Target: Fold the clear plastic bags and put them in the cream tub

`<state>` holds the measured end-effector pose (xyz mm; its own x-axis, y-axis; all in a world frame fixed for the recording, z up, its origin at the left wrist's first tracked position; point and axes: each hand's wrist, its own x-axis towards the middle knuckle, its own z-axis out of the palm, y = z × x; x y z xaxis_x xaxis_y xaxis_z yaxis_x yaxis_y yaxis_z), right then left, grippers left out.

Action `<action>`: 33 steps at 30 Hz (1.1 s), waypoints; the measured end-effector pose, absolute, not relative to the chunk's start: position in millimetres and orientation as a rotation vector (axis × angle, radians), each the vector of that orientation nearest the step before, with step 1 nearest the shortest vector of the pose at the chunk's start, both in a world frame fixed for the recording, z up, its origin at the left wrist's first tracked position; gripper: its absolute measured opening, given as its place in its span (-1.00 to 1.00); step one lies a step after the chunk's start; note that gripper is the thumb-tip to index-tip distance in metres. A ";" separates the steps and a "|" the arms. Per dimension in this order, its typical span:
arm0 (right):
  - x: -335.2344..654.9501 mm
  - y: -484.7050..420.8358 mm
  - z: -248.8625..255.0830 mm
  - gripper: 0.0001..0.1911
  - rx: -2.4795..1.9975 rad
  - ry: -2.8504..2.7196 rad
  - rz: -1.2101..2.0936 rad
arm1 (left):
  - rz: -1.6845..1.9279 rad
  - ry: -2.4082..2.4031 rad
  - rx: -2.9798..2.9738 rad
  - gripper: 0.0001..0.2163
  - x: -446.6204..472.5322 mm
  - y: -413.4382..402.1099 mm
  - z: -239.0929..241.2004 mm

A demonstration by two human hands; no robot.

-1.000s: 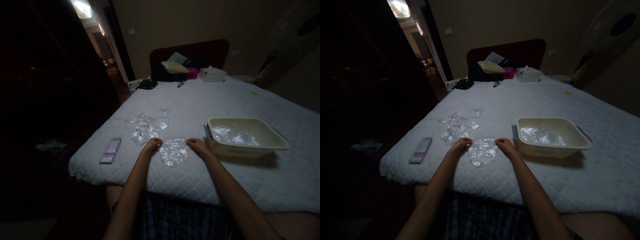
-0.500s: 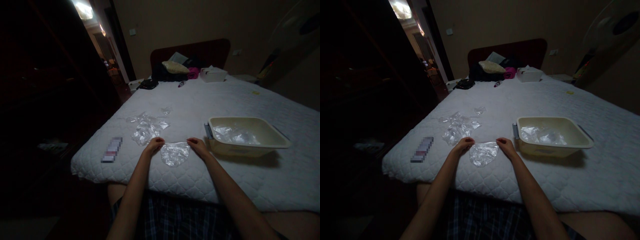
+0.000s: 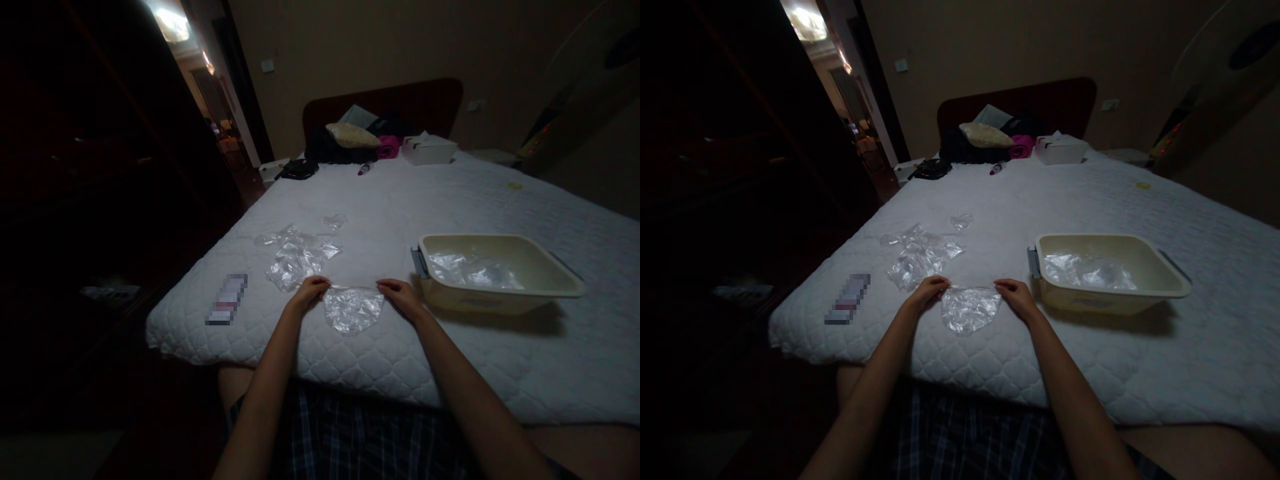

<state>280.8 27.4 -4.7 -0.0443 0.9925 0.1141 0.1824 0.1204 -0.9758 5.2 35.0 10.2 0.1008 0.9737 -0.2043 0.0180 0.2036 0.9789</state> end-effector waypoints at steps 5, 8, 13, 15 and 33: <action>283.8 29.4 -9.8 -0.80 -1.226 -1.444 1.077 | 1.034 1.169 1.071 -0.80 5.3 38.7 2.9; 282.6 29.2 -10.2 -0.87 -1.183 -1.465 1.059 | 1.040 1.162 1.044 -0.80 4.9 38.0 2.9; 277.8 25.3 -6.7 -0.80 -1.305 -1.484 1.049 | 1.054 1.095 1.024 -0.72 4.5 30.8 4.6; 275.9 23.6 -5.9 -0.78 -1.331 -1.512 1.020 | 1.071 1.071 1.073 -0.69 4.9 28.3 3.2; 268.8 13.9 -5.5 -0.79 -1.379 -1.724 0.617 | 1.137 1.128 1.100 -0.69 6.2 23.1 0.5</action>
